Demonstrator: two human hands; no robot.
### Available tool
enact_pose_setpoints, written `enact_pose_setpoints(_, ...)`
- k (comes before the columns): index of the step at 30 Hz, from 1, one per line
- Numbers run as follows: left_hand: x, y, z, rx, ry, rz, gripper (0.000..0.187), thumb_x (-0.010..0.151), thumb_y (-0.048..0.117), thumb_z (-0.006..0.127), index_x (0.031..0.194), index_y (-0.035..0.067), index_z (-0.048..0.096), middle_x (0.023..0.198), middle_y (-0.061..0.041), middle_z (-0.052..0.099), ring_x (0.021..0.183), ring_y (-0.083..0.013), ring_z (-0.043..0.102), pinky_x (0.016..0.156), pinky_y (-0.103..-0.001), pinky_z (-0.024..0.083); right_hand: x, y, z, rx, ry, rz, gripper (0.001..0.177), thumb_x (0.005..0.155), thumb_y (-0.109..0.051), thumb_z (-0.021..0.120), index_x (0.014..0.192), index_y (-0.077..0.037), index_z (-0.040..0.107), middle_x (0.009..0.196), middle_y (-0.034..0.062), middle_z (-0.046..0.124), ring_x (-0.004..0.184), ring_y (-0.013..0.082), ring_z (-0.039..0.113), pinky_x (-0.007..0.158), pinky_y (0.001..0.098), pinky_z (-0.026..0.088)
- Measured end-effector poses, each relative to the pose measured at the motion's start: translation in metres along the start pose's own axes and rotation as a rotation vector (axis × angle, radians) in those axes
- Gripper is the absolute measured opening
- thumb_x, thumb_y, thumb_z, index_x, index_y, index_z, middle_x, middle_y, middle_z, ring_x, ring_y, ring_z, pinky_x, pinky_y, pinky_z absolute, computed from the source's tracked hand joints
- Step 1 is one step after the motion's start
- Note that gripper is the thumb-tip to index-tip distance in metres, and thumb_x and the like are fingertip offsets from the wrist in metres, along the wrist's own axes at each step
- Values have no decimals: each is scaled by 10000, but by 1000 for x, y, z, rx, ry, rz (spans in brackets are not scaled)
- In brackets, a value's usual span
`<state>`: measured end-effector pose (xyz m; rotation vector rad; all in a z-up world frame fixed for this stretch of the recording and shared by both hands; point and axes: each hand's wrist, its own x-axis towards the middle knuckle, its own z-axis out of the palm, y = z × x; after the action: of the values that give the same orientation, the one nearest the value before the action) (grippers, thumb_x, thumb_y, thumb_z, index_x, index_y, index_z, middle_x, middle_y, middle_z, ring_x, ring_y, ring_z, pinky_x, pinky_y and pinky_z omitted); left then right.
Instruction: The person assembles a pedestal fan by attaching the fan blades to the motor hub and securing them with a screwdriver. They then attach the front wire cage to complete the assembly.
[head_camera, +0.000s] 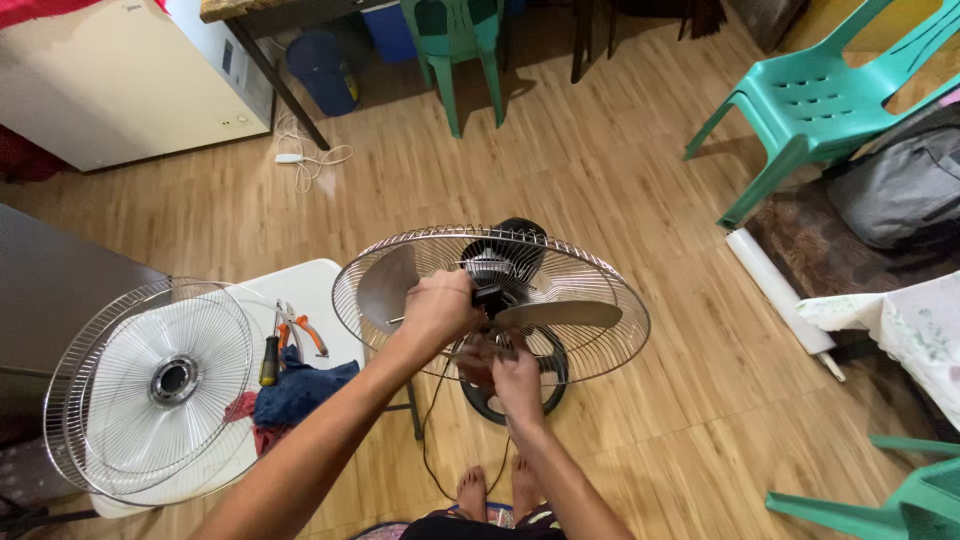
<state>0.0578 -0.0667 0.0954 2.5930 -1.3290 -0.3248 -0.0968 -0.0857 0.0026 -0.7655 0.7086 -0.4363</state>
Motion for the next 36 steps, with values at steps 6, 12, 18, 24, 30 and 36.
enact_pose_setpoints(6,1,-12,2,30,-24,-78,371,752,328,790,969,45,686,980,-210,702,929,-405,708,821,-489,578,15,11,-3,-6,116,-137,268,984,-100,650,1159,102,630,984,190,756,829,285,778,731,386,653)
enact_pose_setpoints(12,11,-18,24,-28,71,-48,343,761,336,780,942,64,678,953,-207,701,935,-419,681,831,-512,546,27,22,-19,64,58,-176,188,947,-54,668,1050,92,609,957,184,755,829,285,775,734,393,661)
enact_pose_setpoints(18,6,-15,13,-119,-31,-132,383,747,393,794,936,68,716,934,-203,722,937,-386,698,843,-473,554,29,22,-19,40,85,-159,177,947,-34,676,1046,95,607,930,208,749,815,304,778,735,406,660)
enact_pose_setpoints(24,9,-16,-6,-186,-207,-225,402,673,358,859,925,58,768,881,-187,746,876,-338,729,783,-433,581,21,19,-14,-38,123,-149,178,933,-30,675,1062,79,620,942,194,767,834,281,786,726,370,662)
enact_pose_setpoints(30,14,-38,15,-239,-253,-218,343,667,287,835,962,112,807,809,-171,753,774,-316,749,729,-415,580,14,10,-6,-95,164,-159,171,931,-27,684,1056,80,640,930,181,775,775,258,784,646,333,628)
enact_pose_setpoints(36,14,-54,39,-414,-246,-302,272,705,215,790,925,56,806,717,-148,724,659,-239,719,647,-389,574,9,6,-10,-196,168,-182,156,927,-39,702,1037,71,692,910,152,788,751,199,774,644,301,639)
